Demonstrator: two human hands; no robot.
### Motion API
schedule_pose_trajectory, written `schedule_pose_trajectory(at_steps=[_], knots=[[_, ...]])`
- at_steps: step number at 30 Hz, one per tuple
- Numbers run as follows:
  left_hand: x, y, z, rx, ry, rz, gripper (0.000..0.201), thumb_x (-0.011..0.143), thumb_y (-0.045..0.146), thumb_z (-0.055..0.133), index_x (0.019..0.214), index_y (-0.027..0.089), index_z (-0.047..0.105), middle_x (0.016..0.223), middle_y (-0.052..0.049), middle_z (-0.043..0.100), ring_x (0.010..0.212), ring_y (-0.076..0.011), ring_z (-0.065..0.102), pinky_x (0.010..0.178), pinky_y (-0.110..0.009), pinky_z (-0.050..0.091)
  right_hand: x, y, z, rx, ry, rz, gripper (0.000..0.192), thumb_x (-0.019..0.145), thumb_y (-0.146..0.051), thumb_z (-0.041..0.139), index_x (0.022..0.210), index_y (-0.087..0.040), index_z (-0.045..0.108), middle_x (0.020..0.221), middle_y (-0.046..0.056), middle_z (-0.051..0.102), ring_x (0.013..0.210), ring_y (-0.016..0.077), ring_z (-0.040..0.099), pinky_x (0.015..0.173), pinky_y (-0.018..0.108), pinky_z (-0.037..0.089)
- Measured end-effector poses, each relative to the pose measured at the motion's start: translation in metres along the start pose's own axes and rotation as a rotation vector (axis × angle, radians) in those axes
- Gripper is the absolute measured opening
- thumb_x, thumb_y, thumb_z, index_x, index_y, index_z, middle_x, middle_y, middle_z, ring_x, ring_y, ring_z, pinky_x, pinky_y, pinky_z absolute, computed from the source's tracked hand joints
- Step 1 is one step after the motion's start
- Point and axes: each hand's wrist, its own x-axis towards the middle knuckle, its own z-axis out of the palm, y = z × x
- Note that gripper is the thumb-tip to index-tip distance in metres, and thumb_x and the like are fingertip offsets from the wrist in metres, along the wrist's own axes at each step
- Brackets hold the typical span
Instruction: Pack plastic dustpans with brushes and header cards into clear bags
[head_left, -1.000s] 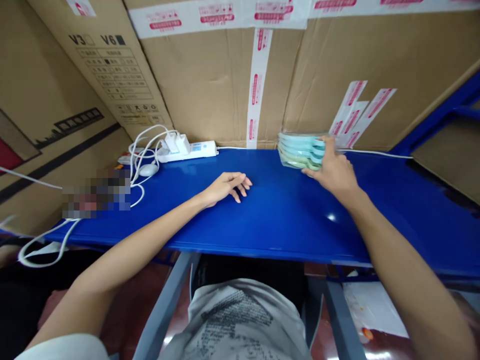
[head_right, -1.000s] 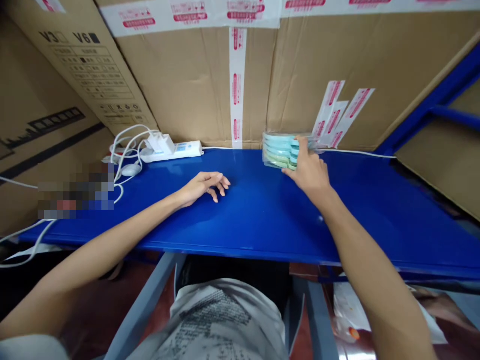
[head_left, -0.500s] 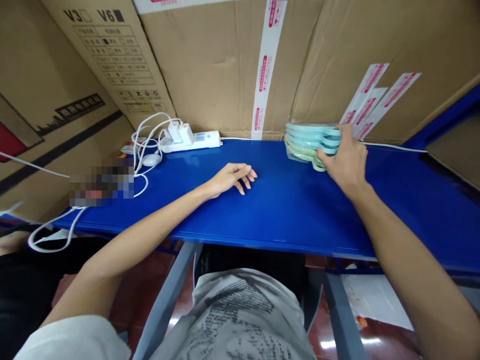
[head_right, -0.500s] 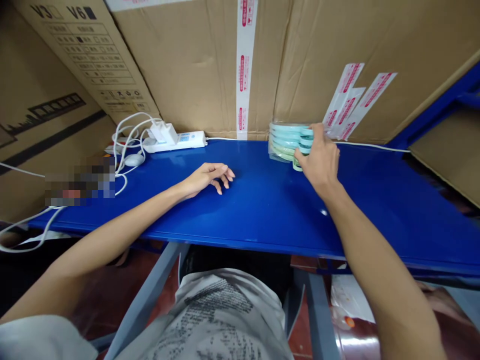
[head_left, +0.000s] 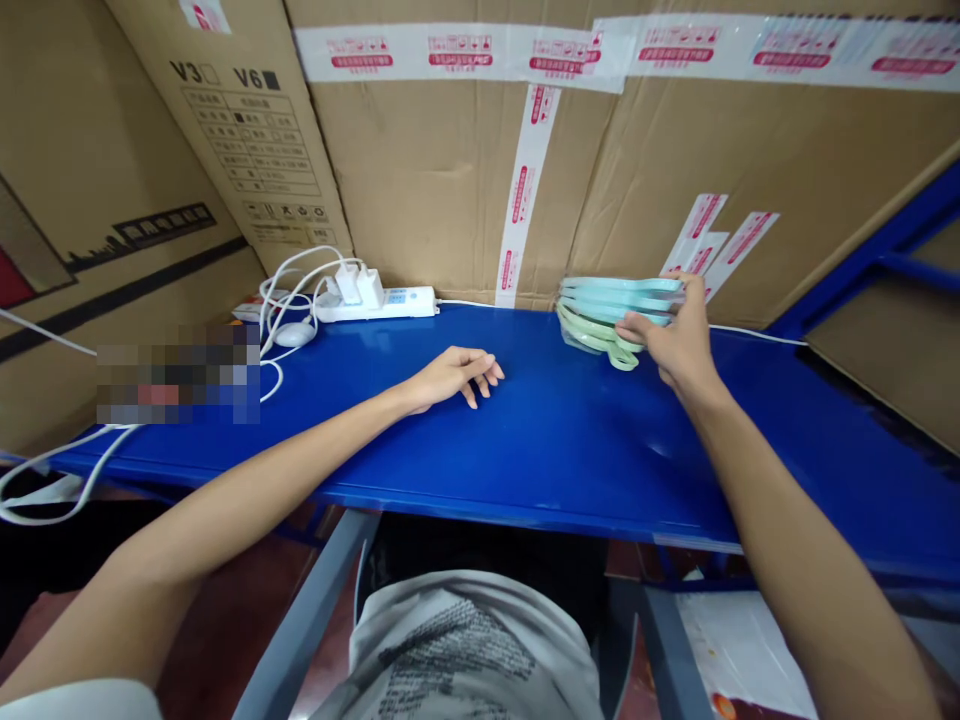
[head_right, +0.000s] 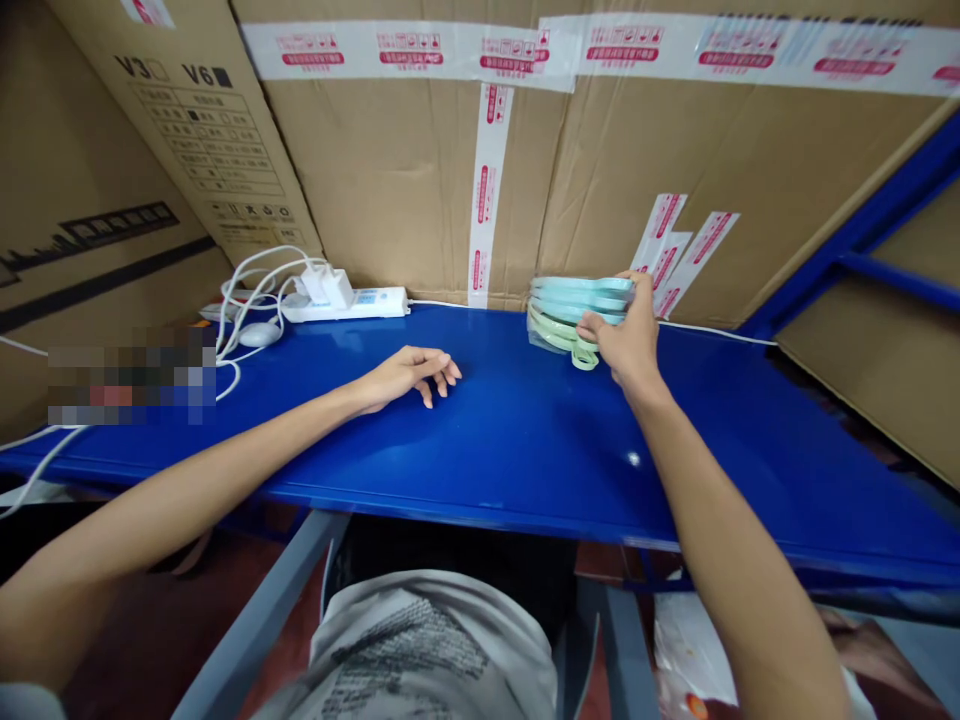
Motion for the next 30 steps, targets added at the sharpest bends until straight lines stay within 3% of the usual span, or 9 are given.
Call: schedule_pose_trajectory(at_steps=[3,8,13,17,20,24,27,30], knots=[[0.000,-0.001,0.000,-0.015,0.002,0.010,0.048,0.097,0.058,0.070,0.098,0.010,0.076,0.092,-0.011,0.069,0.075,-0.0176,0.070,0.053,-0.025,0.060,0.010,0.012,0.006,0.176,-0.014,0.053,0.058,0.080,-0.041,0.077,0.126,-0.032,0.044,0.123,0.005,0.061,0.098,0.0228,0.071,0.076,0.044,0.067],[0.001,0.000,-0.002,-0.034,0.029,-0.003,0.049,0.097,0.058,0.071,0.098,0.010,0.075,0.090,-0.011,0.069,0.072,-0.0174,0.069,0.051,-0.025,0.059,0.013,0.004,0.001,0.150,0.061,0.014,0.039,0.090,-0.059,0.067,0.105,-0.029,0.048,0.106,0.004,0.060,0.099,0.0240,0.071,0.073,0.044,0.068],[0.004,0.000,-0.010,-0.049,0.103,-0.007,0.046,0.097,0.056,0.071,0.095,0.010,0.075,0.086,-0.011,0.069,0.069,-0.0161,0.068,0.050,-0.024,0.057,0.007,-0.024,-0.022,0.276,0.141,0.014,0.044,0.088,-0.065,0.068,0.088,-0.029,0.042,0.095,0.001,0.061,0.090,0.0231,0.073,0.071,0.043,0.069],[0.004,0.001,-0.015,-0.067,0.174,0.024,0.043,0.096,0.053,0.073,0.094,0.010,0.075,0.085,-0.010,0.068,0.069,-0.0156,0.066,0.049,-0.023,0.055,0.004,-0.036,-0.032,0.399,0.154,-0.014,0.049,0.082,-0.061,0.078,0.083,-0.030,0.040,0.079,-0.001,0.062,0.082,0.0252,0.075,0.066,0.043,0.067],[0.002,0.006,-0.014,-0.059,0.235,0.180,0.039,0.092,0.051,0.078,0.104,0.014,0.075,0.100,-0.011,0.071,0.089,-0.0213,0.070,0.058,-0.026,0.061,0.001,-0.038,-0.030,0.531,0.049,-0.022,0.048,0.075,-0.052,0.088,0.081,-0.029,0.046,0.066,-0.005,0.059,0.070,0.0231,0.074,0.060,0.037,0.065],[-0.001,0.014,-0.013,0.088,0.331,0.501,0.040,0.087,0.045,0.084,0.117,0.021,0.071,0.128,-0.011,0.070,0.123,-0.0287,0.065,0.090,-0.039,0.064,-0.011,-0.044,-0.016,0.695,-0.152,0.025,0.049,0.069,-0.043,0.095,0.076,-0.026,0.050,0.066,-0.006,0.062,0.057,0.0146,0.066,0.052,0.028,0.060],[-0.002,0.020,-0.016,0.246,0.303,0.646,0.037,0.085,0.039,0.084,0.114,0.020,0.071,0.128,-0.011,0.072,0.121,-0.0284,0.067,0.103,-0.044,0.057,-0.020,-0.050,-0.007,0.727,-0.246,0.039,0.047,0.068,-0.040,0.095,0.077,-0.026,0.051,0.067,-0.007,0.062,0.054,0.0128,0.061,0.052,0.029,0.059],[-0.005,0.024,-0.021,0.352,0.327,0.727,0.028,0.086,0.031,0.079,0.109,0.018,0.071,0.118,-0.010,0.075,0.113,-0.0262,0.070,0.100,-0.041,0.056,-0.025,-0.054,-0.004,0.733,-0.276,0.045,0.044,0.072,-0.040,0.092,0.079,-0.028,0.050,0.067,-0.006,0.058,0.054,0.0141,0.059,0.054,0.032,0.060]])
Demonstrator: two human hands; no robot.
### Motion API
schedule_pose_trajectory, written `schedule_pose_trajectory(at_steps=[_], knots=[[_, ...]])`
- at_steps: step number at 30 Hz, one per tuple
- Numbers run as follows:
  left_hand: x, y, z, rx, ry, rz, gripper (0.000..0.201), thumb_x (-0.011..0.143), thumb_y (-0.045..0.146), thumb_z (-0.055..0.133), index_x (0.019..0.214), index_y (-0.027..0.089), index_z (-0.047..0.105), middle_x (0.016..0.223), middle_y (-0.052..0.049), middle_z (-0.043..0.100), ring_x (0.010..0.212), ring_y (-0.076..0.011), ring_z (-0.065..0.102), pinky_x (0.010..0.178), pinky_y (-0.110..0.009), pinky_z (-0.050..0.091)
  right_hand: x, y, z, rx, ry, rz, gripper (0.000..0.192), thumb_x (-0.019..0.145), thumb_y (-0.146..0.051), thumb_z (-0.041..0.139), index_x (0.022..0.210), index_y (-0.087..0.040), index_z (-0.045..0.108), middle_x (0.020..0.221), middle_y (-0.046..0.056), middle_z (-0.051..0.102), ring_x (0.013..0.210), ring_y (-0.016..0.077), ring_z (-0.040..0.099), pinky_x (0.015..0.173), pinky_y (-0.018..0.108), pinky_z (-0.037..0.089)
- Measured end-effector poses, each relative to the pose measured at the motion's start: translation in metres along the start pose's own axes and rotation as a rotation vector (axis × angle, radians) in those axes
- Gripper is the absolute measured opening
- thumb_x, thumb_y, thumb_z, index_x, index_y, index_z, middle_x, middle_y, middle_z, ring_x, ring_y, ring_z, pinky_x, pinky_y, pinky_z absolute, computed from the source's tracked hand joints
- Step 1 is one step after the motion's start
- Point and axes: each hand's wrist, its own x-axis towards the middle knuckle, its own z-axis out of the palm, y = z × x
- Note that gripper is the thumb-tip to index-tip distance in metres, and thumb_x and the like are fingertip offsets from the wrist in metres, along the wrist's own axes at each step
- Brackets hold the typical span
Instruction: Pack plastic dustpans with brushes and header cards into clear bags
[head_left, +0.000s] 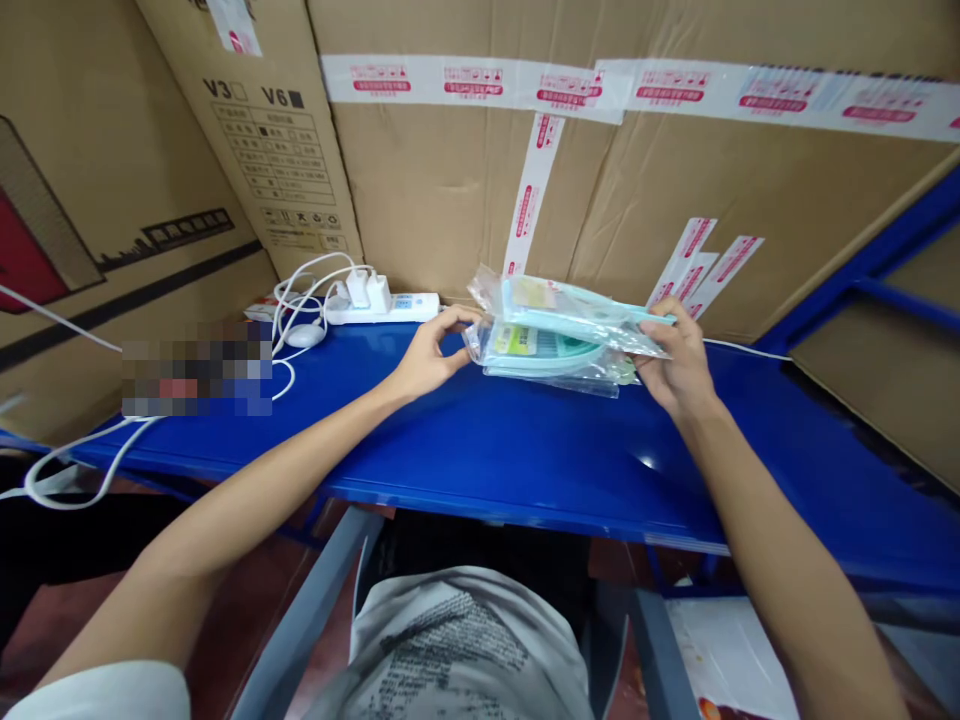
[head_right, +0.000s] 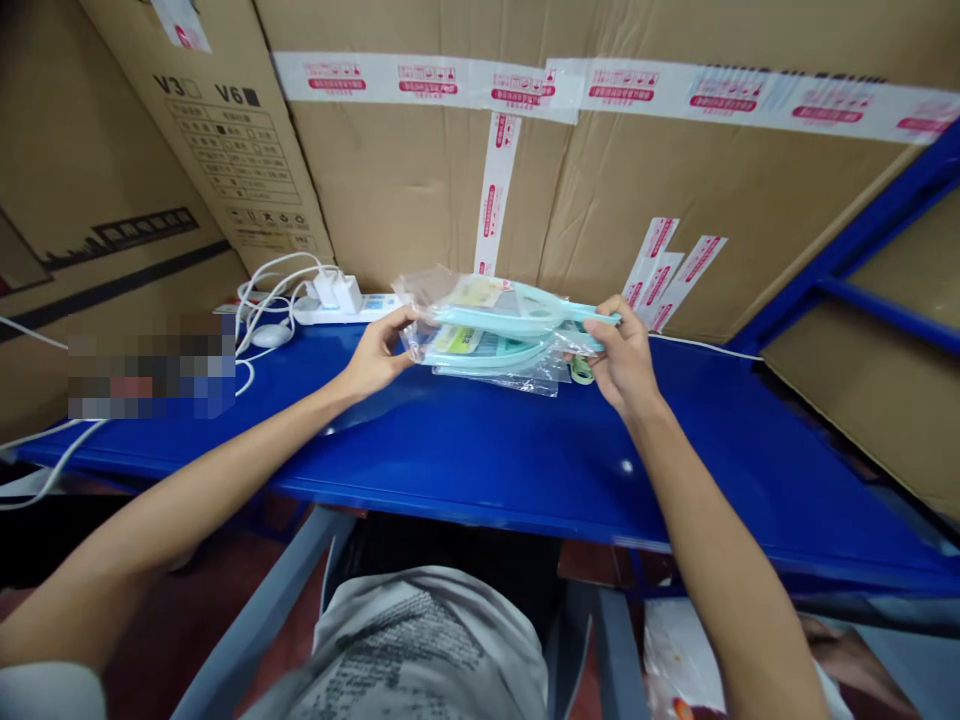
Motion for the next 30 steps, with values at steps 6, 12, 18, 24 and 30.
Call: schedule_pose_trajectory(at_steps=[6,12,18,24,30], knots=[[-0.004,0.006,0.002,0.224,-0.048,0.100,0.020,0.086,0.016,0.065,0.105,0.018,0.071,0.101,-0.005,0.077,0.087,-0.0198,0.070,0.080,-0.033,0.056,-0.002,-0.002,0.003,0.028,0.094,-0.014,0.043,0.074,-0.038,0.088,0.075,-0.027,0.047,0.066,-0.002,0.052,0.054,0.0146,0.052,0.047,0.031,0.052],[-0.008,0.005,0.008,0.347,-0.052,0.186,0.027,0.086,0.012,0.063,0.110,0.020,0.073,0.111,-0.007,0.076,0.097,-0.0224,0.071,0.085,-0.036,0.059,-0.001,0.001,0.003,0.060,0.089,0.013,0.047,0.069,-0.038,0.091,0.075,-0.025,0.047,0.065,-0.004,0.048,0.054,0.0113,0.050,0.043,0.023,0.046],[-0.010,0.005,0.009,0.431,-0.113,0.236,0.023,0.092,0.016,0.063,0.110,0.021,0.075,0.130,-0.013,0.066,0.122,-0.0295,0.065,0.105,-0.050,0.055,0.000,0.005,0.002,0.071,0.089,0.033,0.050,0.067,-0.043,0.094,0.072,-0.025,0.048,0.063,-0.006,0.045,0.054,0.0112,0.047,0.047,0.024,0.054],[-0.011,0.009,0.013,0.420,-0.044,0.259,0.033,0.091,0.013,0.060,0.121,0.019,0.072,0.134,-0.015,0.066,0.129,-0.0304,0.063,0.109,-0.050,0.054,-0.001,0.003,0.004,0.082,0.056,0.036,0.052,0.068,-0.045,0.095,0.071,-0.025,0.047,0.064,-0.006,0.045,0.052,0.0111,0.046,0.044,0.024,0.051],[-0.010,0.006,0.012,0.413,-0.030,0.163,0.040,0.090,0.014,0.060,0.127,0.022,0.073,0.138,-0.011,0.069,0.129,-0.0296,0.065,0.111,-0.049,0.054,-0.001,0.004,0.004,0.095,0.046,0.010,0.052,0.069,-0.046,0.094,0.070,-0.025,0.047,0.065,-0.006,0.045,0.054,0.0105,0.046,0.044,0.021,0.047]])
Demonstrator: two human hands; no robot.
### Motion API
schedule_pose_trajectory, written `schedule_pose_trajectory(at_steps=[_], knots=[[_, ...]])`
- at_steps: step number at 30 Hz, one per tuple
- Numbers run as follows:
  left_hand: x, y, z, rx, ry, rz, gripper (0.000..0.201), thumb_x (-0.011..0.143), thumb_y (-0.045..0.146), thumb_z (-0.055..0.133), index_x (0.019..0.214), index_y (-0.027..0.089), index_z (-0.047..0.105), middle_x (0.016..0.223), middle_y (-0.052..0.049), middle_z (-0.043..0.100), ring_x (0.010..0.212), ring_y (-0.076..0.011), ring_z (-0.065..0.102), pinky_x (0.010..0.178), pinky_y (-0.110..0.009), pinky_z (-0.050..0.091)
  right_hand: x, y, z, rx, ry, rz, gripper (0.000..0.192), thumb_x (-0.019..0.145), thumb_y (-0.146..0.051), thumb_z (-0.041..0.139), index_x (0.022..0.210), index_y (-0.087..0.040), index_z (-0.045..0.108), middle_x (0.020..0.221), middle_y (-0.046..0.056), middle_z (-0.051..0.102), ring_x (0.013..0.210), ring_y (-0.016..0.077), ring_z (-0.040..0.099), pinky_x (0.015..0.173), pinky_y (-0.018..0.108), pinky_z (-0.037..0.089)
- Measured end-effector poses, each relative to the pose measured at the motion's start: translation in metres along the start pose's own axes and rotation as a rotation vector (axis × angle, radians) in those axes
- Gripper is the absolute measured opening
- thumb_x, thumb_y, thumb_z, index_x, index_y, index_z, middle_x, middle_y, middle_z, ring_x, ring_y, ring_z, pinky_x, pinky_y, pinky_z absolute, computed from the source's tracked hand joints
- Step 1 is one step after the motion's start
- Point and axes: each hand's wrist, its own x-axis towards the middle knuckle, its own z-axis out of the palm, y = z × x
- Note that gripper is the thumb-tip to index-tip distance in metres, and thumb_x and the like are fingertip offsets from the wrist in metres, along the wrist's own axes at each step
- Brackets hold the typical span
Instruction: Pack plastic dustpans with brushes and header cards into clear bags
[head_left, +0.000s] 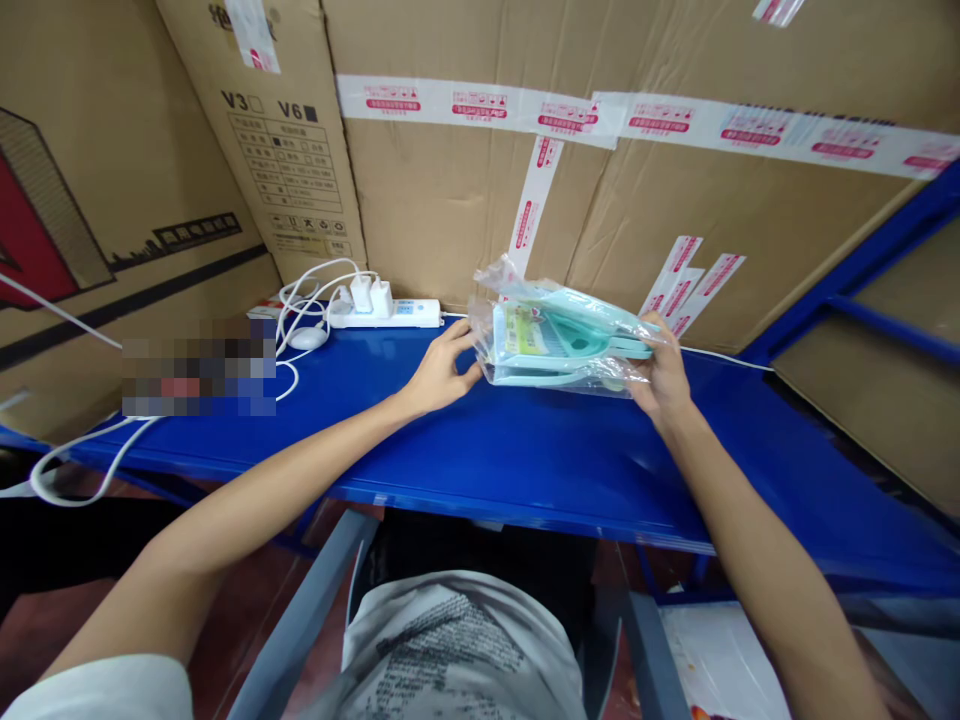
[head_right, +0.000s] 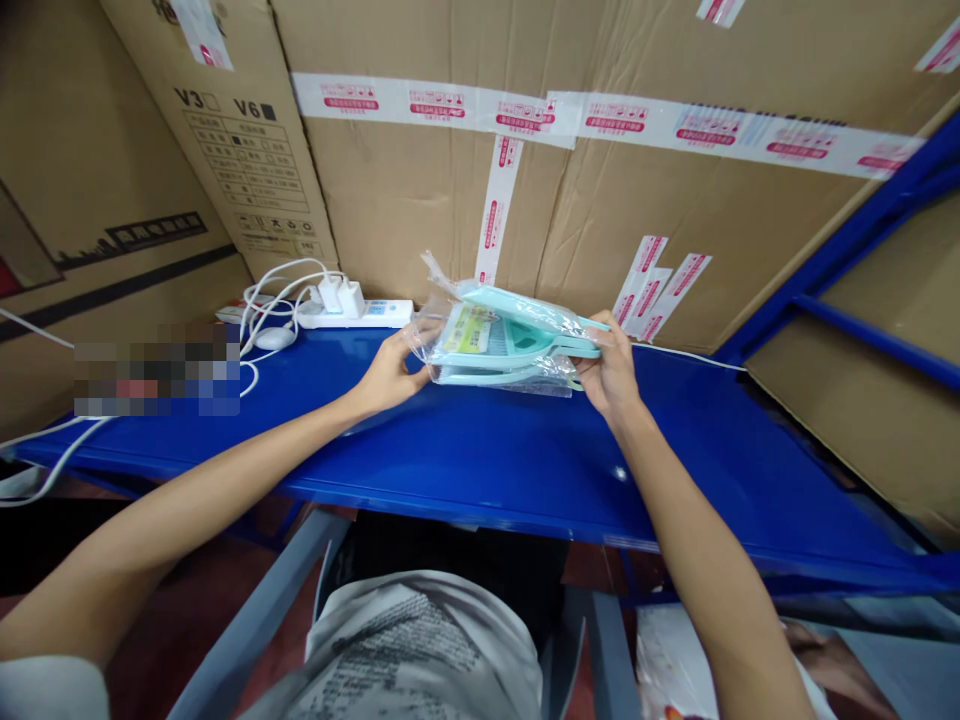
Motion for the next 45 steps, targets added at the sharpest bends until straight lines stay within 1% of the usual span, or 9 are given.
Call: schedule_pose_trajectory(at_steps=[4,7,10,14,19,23,30,41,45], knots=[[-0.001,-0.002,0.002,-0.006,-0.031,0.043,0.030,0.093,0.017,0.061,0.117,0.022,0.078,0.141,-0.012,0.067,0.131,-0.0311,0.063,0.111,-0.053,0.053,0.001,0.002,0.000,0.007,0.005,-0.003,0.052,0.069,-0.046,0.094,0.070,-0.024,0.046,0.065,-0.006,0.045,0.054,0.0101,0.046,0.046,0.021,0.049],[-0.001,-0.001,0.003,0.008,-0.009,0.088,0.019,0.097,0.019,0.061,0.100,0.023,0.080,0.132,-0.010,0.071,0.126,-0.0279,0.064,0.107,-0.051,0.054,0.000,0.000,0.000,-0.008,0.017,0.008,0.051,0.068,-0.045,0.093,0.071,-0.025,0.046,0.066,-0.006,0.048,0.054,0.0114,0.047,0.045,0.023,0.049],[0.000,0.000,0.000,0.060,0.072,0.090,0.014,0.095,0.021,0.066,0.091,0.023,0.079,0.123,-0.009,0.071,0.117,-0.0258,0.064,0.098,-0.048,0.057,0.000,-0.002,0.000,-0.040,0.019,0.015,0.053,0.069,-0.046,0.093,0.071,-0.026,0.044,0.066,-0.005,0.049,0.055,0.0125,0.049,0.044,0.024,0.049],[0.004,0.004,-0.009,0.142,0.214,0.106,0.007,0.090,0.023,0.073,0.085,0.023,0.077,0.136,-0.011,0.064,0.126,-0.0290,0.058,0.096,-0.049,0.055,-0.001,-0.005,0.001,-0.097,-0.010,0.026,0.055,0.070,-0.054,0.091,0.073,-0.026,0.044,0.063,-0.005,0.046,0.052,0.0129,0.048,0.045,0.026,0.050],[0.007,0.008,-0.014,0.075,0.082,0.302,0.007,0.093,0.018,0.068,0.090,0.022,0.072,0.128,-0.011,0.074,0.119,-0.0276,0.068,0.102,-0.052,0.051,-0.002,-0.006,0.002,-0.105,-0.026,0.037,0.053,0.070,-0.056,0.091,0.074,-0.027,0.046,0.062,-0.006,0.046,0.051,0.0128,0.048,0.043,0.027,0.050],[0.005,0.007,-0.011,0.047,0.021,0.264,0.005,0.091,0.018,0.068,0.087,0.021,0.071,0.128,-0.013,0.074,0.120,-0.0284,0.069,0.101,-0.051,0.053,-0.004,-0.007,0.003,-0.078,-0.025,0.067,0.051,0.069,-0.052,0.092,0.074,-0.026,0.048,0.061,-0.007,0.049,0.049,0.0118,0.049,0.043,0.025,0.050],[0.004,0.007,-0.009,-0.060,0.081,0.242,0.010,0.088,0.013,0.068,0.081,0.019,0.070,0.123,-0.016,0.069,0.116,-0.0263,0.069,0.093,-0.044,0.059,-0.006,-0.008,0.003,-0.060,-0.038,0.095,0.048,0.069,-0.048,0.091,0.077,-0.026,0.049,0.062,-0.008,0.052,0.050,0.0116,0.053,0.043,0.022,0.051],[0.006,0.010,-0.011,0.086,-0.018,0.245,0.020,0.093,0.025,0.066,0.074,0.021,0.066,0.130,-0.013,0.077,0.108,-0.0275,0.070,0.091,-0.049,0.049,-0.007,-0.008,0.006,-0.066,-0.035,0.093,0.050,0.067,-0.049,0.092,0.077,-0.027,0.048,0.061,-0.008,0.051,0.047,0.0121,0.051,0.042,0.024,0.050],[0.006,0.009,-0.011,0.102,-0.023,0.288,0.018,0.093,0.023,0.067,0.075,0.022,0.067,0.119,-0.007,0.082,0.110,-0.0272,0.066,0.092,-0.050,0.049,-0.005,-0.007,0.003,-0.069,-0.035,0.094,0.049,0.066,-0.050,0.093,0.078,-0.027,0.050,0.062,-0.008,0.051,0.048,0.0119,0.052,0.041,0.023,0.050]])
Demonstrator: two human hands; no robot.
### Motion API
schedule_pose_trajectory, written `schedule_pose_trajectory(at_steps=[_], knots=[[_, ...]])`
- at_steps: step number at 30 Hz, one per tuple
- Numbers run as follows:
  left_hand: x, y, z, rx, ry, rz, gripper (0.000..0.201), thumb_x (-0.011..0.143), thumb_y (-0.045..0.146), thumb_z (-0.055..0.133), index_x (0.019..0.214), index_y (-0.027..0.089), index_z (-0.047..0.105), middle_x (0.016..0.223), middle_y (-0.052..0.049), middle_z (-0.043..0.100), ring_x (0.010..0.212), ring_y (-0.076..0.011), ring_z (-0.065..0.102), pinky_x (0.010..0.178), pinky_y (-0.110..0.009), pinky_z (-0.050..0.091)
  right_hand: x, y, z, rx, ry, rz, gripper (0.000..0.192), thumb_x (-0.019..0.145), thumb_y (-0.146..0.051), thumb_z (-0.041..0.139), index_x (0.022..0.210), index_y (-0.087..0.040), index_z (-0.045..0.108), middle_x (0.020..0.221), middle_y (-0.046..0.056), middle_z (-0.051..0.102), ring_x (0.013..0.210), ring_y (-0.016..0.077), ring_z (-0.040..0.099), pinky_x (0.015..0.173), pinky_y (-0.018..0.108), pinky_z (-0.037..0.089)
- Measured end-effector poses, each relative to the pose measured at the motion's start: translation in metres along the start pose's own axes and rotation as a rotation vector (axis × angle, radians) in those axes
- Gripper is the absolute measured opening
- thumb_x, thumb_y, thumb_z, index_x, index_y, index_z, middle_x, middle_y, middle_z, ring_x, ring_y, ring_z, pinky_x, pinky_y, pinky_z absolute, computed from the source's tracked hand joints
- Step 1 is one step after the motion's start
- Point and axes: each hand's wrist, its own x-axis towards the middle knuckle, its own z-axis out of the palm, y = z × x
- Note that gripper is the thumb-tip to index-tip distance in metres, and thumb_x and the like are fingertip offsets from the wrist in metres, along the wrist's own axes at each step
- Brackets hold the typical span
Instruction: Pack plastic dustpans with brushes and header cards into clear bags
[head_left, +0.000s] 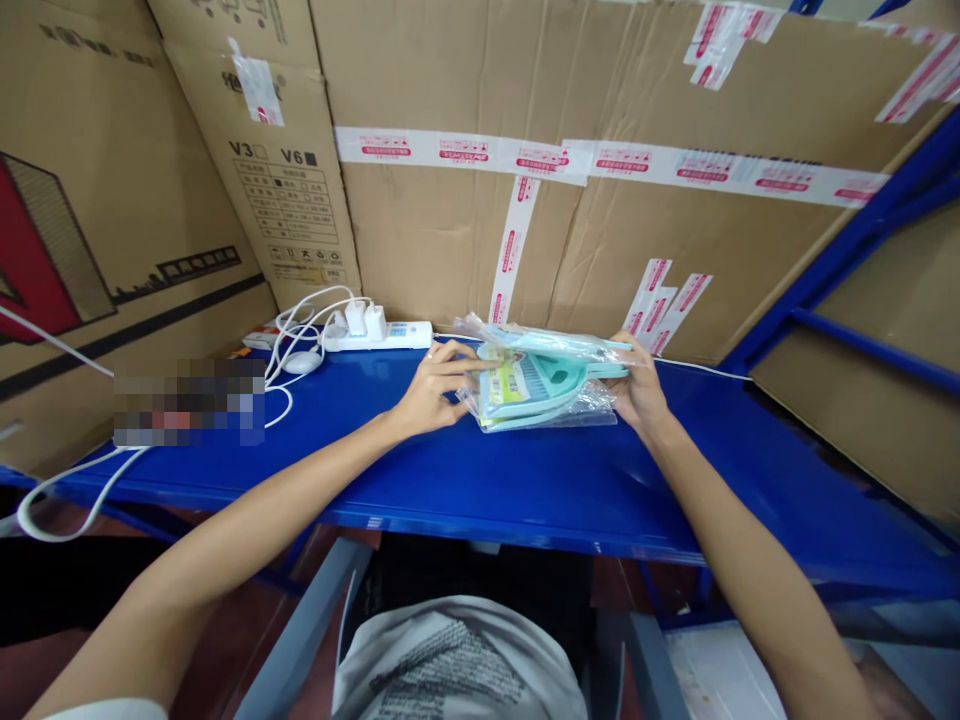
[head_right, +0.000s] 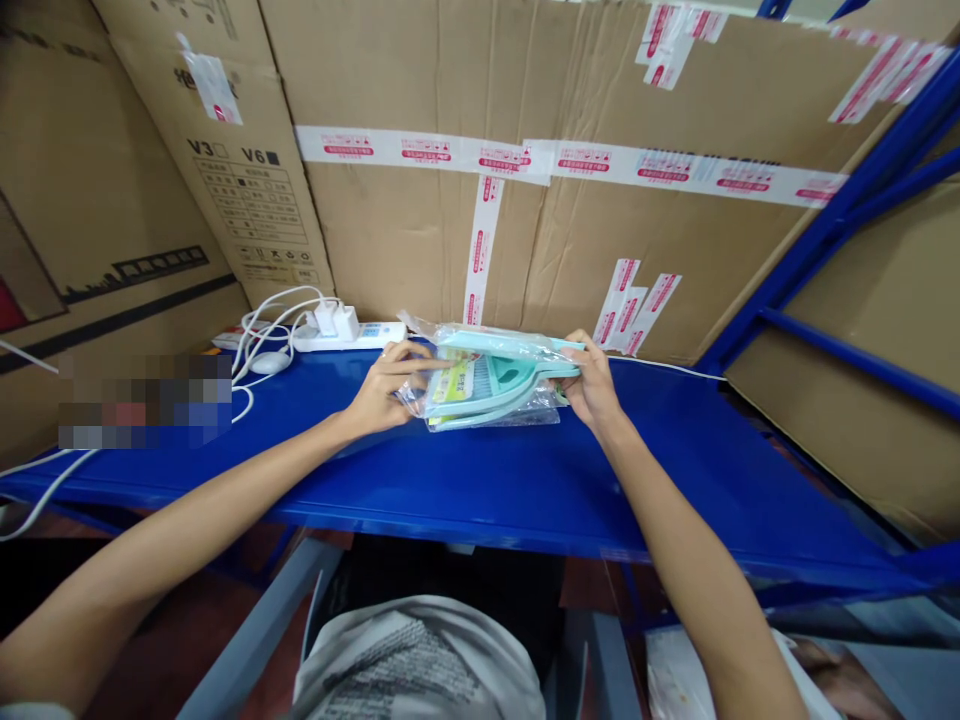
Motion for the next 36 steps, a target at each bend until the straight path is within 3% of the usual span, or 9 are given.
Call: schedule_pose_trajectory(at_steps=[3,5,8,12,15,22,25,29,36], knots=[[-0.001,-0.002,-0.002,0.051,0.084,0.011,0.013,0.090,0.019,0.071,0.079,0.026,0.073,0.105,-0.002,0.083,0.123,-0.0306,0.061,0.103,-0.058,0.045,0.003,0.000,-0.007,0.000,0.002,0.014,0.049,0.064,-0.050,0.094,0.077,-0.027,0.053,0.060,-0.008,0.053,0.048,0.0121,0.052,0.041,0.024,0.050],[-0.001,-0.003,-0.005,0.093,0.124,0.016,0.013,0.086,0.017,0.075,0.081,0.028,0.076,0.097,-0.001,0.082,0.142,-0.0351,0.051,0.116,-0.069,0.033,0.005,-0.001,-0.013,-0.012,0.001,0.018,0.049,0.062,-0.049,0.095,0.076,-0.026,0.054,0.060,-0.008,0.055,0.047,0.0124,0.052,0.041,0.025,0.050],[0.000,0.000,-0.006,0.084,0.084,0.081,0.019,0.082,0.012,0.075,0.078,0.030,0.076,0.092,0.000,0.080,0.155,-0.0355,0.041,0.126,-0.076,0.017,0.006,-0.003,-0.021,-0.045,-0.036,0.020,0.048,0.062,-0.047,0.095,0.077,-0.026,0.054,0.060,-0.007,0.057,0.045,0.0130,0.052,0.039,0.026,0.050],[0.000,0.006,-0.001,0.075,-0.022,0.205,0.025,0.086,0.006,0.066,0.076,0.027,0.074,0.093,0.000,0.079,0.134,-0.0280,0.063,0.122,-0.067,0.039,0.006,-0.004,-0.027,-0.079,-0.095,0.033,0.046,0.065,-0.046,0.093,0.077,-0.027,0.053,0.059,-0.007,0.056,0.043,0.0139,0.051,0.038,0.027,0.048],[-0.002,0.009,0.003,0.065,-0.036,0.223,0.026,0.087,0.005,0.069,0.069,0.024,0.070,0.090,-0.002,0.077,0.127,-0.0275,0.065,0.116,-0.064,0.048,0.006,-0.003,-0.030,-0.087,-0.103,0.018,0.045,0.065,-0.044,0.094,0.076,-0.026,0.054,0.061,-0.007,0.056,0.046,0.0131,0.051,0.040,0.025,0.046],[-0.002,0.009,0.003,-0.026,-0.129,0.159,0.025,0.087,0.008,0.072,0.068,0.023,0.071,0.094,-0.006,0.074,0.145,-0.0321,0.053,0.123,-0.069,0.043,0.005,-0.005,-0.033,-0.107,-0.127,0.030,0.048,0.062,-0.039,0.097,0.076,-0.024,0.054,0.068,-0.005,0.057,0.055,0.0105,0.050,0.049,0.019,0.042],[-0.002,0.010,0.003,-0.032,-0.128,0.134,0.019,0.083,0.007,0.074,0.072,0.023,0.073,0.100,-0.009,0.074,0.145,-0.0352,0.053,0.120,-0.071,0.043,0.005,-0.004,-0.032,-0.116,-0.131,0.052,0.049,0.062,-0.040,0.098,0.076,-0.024,0.053,0.068,-0.005,0.057,0.055,0.0111,0.050,0.048,0.020,0.042],[-0.004,0.012,0.003,-0.003,-0.172,0.073,0.015,0.079,0.008,0.077,0.072,0.022,0.075,0.115,-0.014,0.072,0.140,-0.0384,0.054,0.114,-0.065,0.046,0.005,0.000,-0.033,-0.122,-0.152,0.090,0.050,0.063,-0.039,0.098,0.077,-0.025,0.053,0.067,-0.006,0.055,0.054,0.0112,0.050,0.046,0.020,0.043],[-0.010,0.008,0.006,0.106,-0.266,0.141,0.020,0.084,0.010,0.074,0.067,0.021,0.072,0.088,-0.008,0.074,0.128,-0.0366,0.055,0.098,-0.053,0.046,0.005,0.005,-0.035,-0.138,-0.178,0.105,0.049,0.067,-0.040,0.095,0.079,-0.025,0.051,0.067,-0.007,0.053,0.052,0.0109,0.047,0.045,0.021,0.043]])
